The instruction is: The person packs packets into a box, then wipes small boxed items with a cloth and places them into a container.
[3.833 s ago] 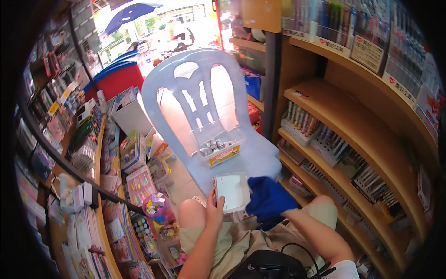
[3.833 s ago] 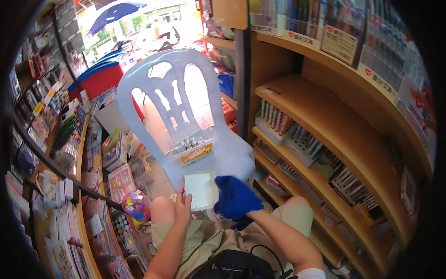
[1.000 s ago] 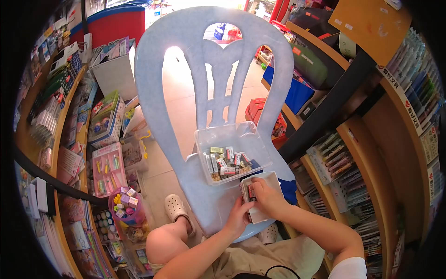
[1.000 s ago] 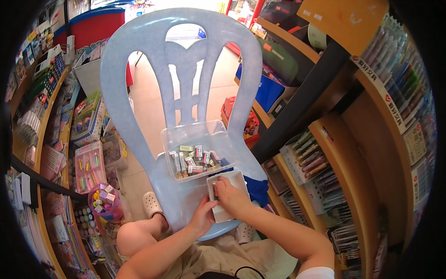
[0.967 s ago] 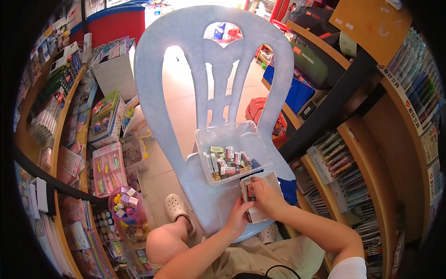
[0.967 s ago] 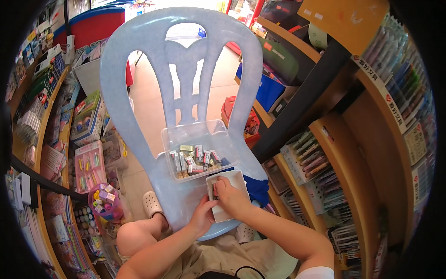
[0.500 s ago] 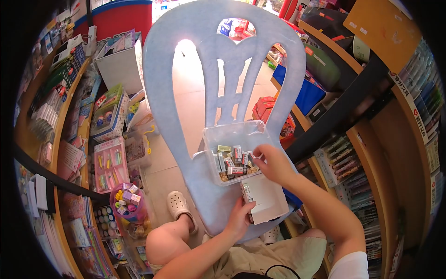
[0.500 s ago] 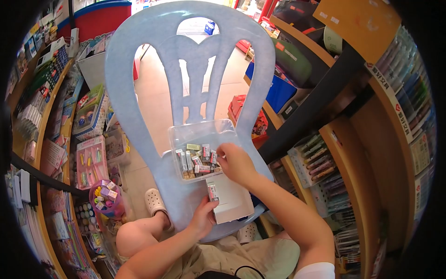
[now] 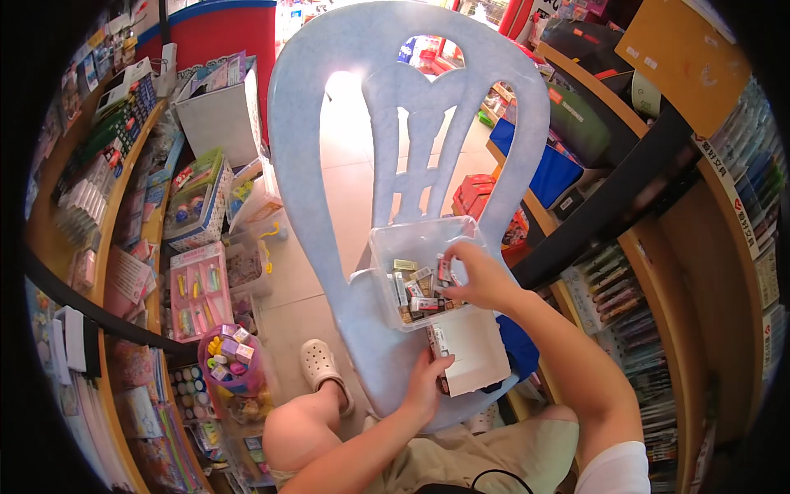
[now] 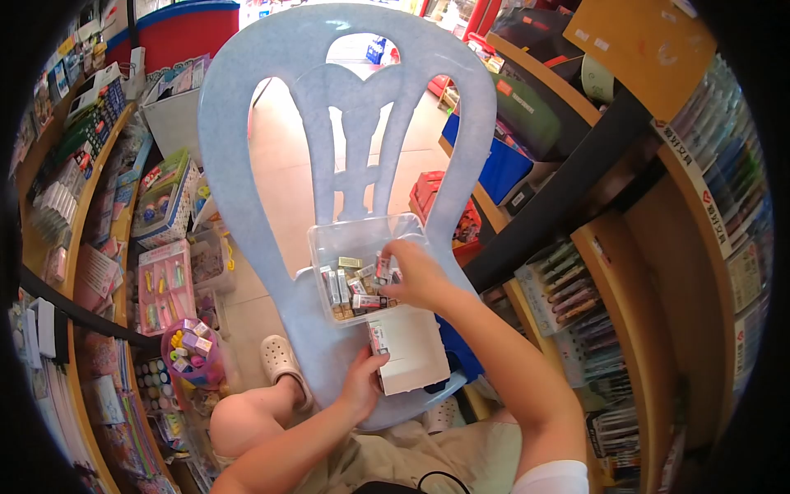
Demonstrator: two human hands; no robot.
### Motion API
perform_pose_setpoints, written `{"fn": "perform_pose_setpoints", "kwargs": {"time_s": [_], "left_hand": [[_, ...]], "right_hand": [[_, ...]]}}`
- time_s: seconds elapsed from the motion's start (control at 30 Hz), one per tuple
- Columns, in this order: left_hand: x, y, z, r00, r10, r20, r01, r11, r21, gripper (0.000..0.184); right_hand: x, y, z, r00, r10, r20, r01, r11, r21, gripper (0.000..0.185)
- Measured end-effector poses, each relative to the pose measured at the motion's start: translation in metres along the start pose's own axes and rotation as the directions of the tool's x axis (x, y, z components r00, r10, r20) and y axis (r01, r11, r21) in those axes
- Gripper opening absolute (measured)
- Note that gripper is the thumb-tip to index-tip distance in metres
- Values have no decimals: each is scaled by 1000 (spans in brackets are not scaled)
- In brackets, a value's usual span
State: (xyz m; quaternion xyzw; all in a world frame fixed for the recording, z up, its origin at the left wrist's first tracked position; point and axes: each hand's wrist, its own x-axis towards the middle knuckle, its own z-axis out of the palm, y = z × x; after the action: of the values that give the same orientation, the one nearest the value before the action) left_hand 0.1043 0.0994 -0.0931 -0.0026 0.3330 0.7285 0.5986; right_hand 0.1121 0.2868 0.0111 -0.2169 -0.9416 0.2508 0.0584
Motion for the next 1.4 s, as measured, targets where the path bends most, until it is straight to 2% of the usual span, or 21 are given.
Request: {"fn": "perform_pose_setpoints", "kwargs": {"time_s": [0.03, 0.13, 0.23, 0.33, 0.43, 0.47, 0.57, 0.6, 0.7, 0.73, 0.8, 0.87, 0.9, 1.0, 1.07, 1.1, 1.13, 1.17, 1.23, 1.33, 1.4], "left_hand": [[-2, 1, 2, 1000, -11, -2, 11, 1000, 12, 51], [-7, 4, 5, 1000, -29, -2, 29, 999, 32, 49], [-5, -2, 6, 999, -31, 32, 31, 999, 24, 48], [-7, -4, 9, 996, -56, 63, 54, 998, 38, 46], [-7, -8, 12, 993, -80, 85, 77, 996, 42, 44], [-7, -10, 11, 992, -86, 92, 84, 996, 28, 44], [-3, -10, 8, 993, -69, 91, 68, 998, 15, 43], [-2, -10, 6, 995, -58, 86, 57, 998, 13, 43], [-2, -6, 8, 993, -104, 57, 104, 995, 0, 44], [-1, -7, 7, 993, -102, 55, 103, 995, -6, 44], [2, -9, 5, 994, -99, 54, 100, 995, -16, 45], [3, -9, 6, 995, -96, 32, 96, 995, -20, 45], [3, -8, 6, 996, -90, 22, 90, 996, -28, 46], [3, -9, 3, 994, -108, -31, 108, 994, -10, 46], [5, -12, -2, 996, -93, -11, 92, 995, -38, 45], [6, -13, -2, 996, -85, 4, 85, 995, -50, 45], [5, -12, 0, 996, -86, -3, 86, 994, -68, 45], [2, -9, 3, 996, -85, -12, 84, 993, -86, 45], [0, -8, 6, 996, -91, -21, 89, 991, -98, 45], [0, -10, 6, 995, -98, -8, 97, 992, -80, 46], [2, -14, 6, 996, -86, 7, 86, 993, -76, 46]], "right_hand": [[-14, -2, -8, 999, -24, -22, 26, 997, 76, 50], [-60, -18, -31, 986, -163, 23, 161, 983, 84, 48], [-97, -25, -32, 973, -227, 34, 226, 974, 32, 46], [-115, -18, -12, 973, -202, 114, 199, 979, 38, 44], [-115, -12, 14, 985, -135, 110, 128, 989, 71, 44], [-112, -8, 23, 980, -172, 102, 164, 983, 79, 42], [-112, -12, 31, 988, -129, 85, 125, 991, 54, 38], [-111, -17, 26, 982, -189, 2, 189, 981, 43, 32], [-102, -12, 2, 980, -193, -49, 195, 980, 39, 25], [-94, -9, -4, 966, -177, -188, 192, 979, 65, 19], [-79, -10, -22, 905, -81, -417, 115, 992, 55, 11], [-75, 11, -25, 812, 164, -560, -27, 969, 245, 9], [-77, 33, -23, 765, 290, -575, -88, 931, 353, 9], [-110, 77, -14, 717, 554, -422, -365, 815, 450, 15], [-149, 125, 16, 809, 365, -461, -395, 918, 34, 37], [-164, 101, 24, 763, 566, -311, -548, 823, 152, 62], [-185, 100, 43, 777, 547, -310, -563, 825, 46, 75], [-201, 106, 64, 762, 578, -292, -595, 803, 35, 83], [-219, 121, 87, 685, 632, -363, -598, 772, 215, 67], [-217, 87, 71, 413, 907, -87, -666, 366, 650, 46], [-225, 98, 62, 439, 897, 46, -575, 241, 782, 32]]}}
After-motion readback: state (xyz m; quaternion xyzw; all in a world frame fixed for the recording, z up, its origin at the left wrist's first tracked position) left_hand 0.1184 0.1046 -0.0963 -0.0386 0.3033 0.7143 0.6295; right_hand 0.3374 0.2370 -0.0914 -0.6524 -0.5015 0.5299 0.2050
